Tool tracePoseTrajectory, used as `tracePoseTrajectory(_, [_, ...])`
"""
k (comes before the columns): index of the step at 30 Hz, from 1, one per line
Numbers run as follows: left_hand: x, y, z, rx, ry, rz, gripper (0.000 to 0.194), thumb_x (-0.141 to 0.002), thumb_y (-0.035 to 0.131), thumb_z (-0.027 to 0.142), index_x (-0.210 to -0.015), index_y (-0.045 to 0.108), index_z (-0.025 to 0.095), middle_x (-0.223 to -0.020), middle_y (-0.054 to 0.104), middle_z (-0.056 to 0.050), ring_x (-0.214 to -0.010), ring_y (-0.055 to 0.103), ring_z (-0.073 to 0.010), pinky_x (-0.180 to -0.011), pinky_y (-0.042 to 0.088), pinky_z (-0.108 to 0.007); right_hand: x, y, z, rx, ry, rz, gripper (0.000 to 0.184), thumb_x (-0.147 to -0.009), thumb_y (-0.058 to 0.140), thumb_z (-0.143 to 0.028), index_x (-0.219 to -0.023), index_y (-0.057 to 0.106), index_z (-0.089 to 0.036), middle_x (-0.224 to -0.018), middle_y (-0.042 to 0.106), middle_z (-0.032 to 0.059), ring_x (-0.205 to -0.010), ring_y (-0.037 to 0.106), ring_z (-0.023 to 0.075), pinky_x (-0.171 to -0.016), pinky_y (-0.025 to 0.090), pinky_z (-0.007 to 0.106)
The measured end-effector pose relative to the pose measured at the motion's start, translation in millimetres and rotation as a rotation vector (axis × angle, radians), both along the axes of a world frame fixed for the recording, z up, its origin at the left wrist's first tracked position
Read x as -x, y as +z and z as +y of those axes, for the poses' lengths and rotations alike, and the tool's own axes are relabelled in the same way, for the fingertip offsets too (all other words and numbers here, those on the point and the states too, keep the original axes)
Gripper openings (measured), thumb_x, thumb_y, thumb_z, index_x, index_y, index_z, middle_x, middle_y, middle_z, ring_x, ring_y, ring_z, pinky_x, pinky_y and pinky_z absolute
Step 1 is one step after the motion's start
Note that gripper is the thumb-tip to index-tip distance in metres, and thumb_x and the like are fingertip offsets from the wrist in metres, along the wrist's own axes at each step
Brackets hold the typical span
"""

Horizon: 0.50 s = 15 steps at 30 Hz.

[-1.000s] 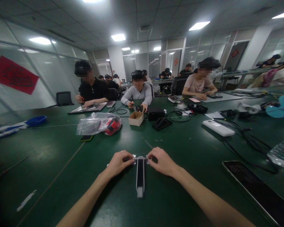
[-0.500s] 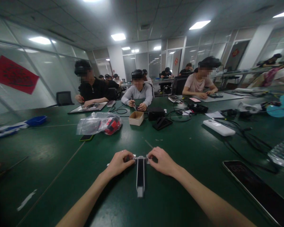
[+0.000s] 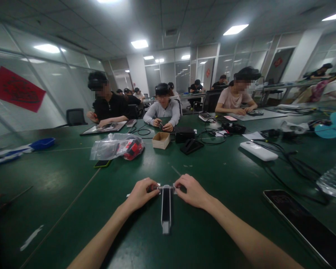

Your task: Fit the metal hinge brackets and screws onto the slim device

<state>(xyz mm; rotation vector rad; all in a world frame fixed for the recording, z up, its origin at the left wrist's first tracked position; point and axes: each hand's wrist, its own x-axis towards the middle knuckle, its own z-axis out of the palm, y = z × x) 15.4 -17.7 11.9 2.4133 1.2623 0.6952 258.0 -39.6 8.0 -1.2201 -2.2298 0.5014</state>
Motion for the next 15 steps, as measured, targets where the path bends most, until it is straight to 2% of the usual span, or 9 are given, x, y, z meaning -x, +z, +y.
tracePoseTrajectory(7, [-1.4,1.7,0.5,0.039,0.034,-0.048,0.014,-0.072,0.066,0.026,-0.084,0.066,0.019,-0.07,0.057,0.003,-0.063,0.05,-0.0113,-0.058,0.035,-0.022,-0.1,-2.8,1.3,-0.017,0.008,0.001,0.015,-0.084,0.053,-0.03,-0.089,0.062,-0.019,-0.088,0.06,0.0042,-0.082,0.052,0.017,-0.072,0.045,0.033])
tracePoseTrajectory(15, [-1.9,2.3,-0.8,0.027,0.04,-0.003,0.014,-0.073,0.065,0.029,-0.083,0.065,0.019,-0.068,0.057,0.003,-0.062,0.049,-0.0114,-0.057,0.033,-0.022,0.8,-0.1,0.1,-0.003,0.003,0.004,0.015,-0.084,0.052,-0.029,-0.09,0.062,-0.019,-0.088,0.06,0.0042,-0.082,0.053,0.0169,-0.073,0.045,0.033])
